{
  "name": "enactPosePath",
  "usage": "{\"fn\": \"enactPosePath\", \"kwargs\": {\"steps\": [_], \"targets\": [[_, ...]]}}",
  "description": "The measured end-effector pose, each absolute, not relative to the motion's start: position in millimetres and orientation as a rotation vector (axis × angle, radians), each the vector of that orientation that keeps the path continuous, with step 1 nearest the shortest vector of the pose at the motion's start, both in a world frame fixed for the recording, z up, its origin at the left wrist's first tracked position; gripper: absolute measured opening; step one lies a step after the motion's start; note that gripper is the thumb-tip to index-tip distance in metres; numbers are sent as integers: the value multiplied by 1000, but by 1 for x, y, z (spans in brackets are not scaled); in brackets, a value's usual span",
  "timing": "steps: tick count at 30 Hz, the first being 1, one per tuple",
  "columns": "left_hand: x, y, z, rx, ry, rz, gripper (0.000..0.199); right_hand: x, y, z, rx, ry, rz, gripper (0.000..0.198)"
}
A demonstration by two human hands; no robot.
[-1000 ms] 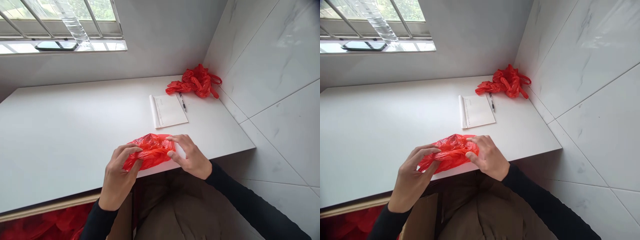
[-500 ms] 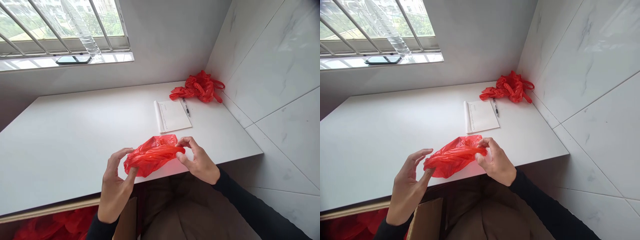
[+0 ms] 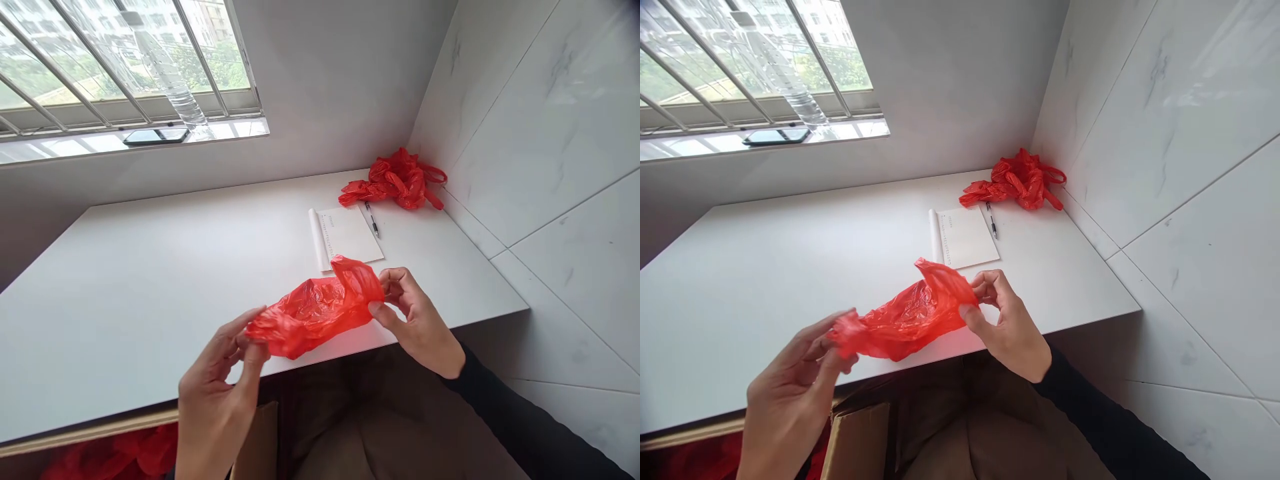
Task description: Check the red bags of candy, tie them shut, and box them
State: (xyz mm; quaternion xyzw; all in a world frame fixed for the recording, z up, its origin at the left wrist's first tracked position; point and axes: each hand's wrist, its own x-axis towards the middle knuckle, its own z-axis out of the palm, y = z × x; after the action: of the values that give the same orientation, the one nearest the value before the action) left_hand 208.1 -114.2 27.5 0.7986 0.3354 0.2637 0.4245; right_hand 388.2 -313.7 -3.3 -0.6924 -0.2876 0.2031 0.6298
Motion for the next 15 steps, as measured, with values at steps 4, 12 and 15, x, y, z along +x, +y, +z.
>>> {"fn": "enactPosePath", "kwargs": {"steps": [4,12,15], "targets": [[219,-128,36,2043,760,661,29,382,-315,13,-1722,-774,538,26],[217,-120,50,1819,900,691,31,376,-327,36,-1836,-841,245,8],[210,-118,51,1843,906,700,35,372,-326,42,-1865,-829,83,14]]}}
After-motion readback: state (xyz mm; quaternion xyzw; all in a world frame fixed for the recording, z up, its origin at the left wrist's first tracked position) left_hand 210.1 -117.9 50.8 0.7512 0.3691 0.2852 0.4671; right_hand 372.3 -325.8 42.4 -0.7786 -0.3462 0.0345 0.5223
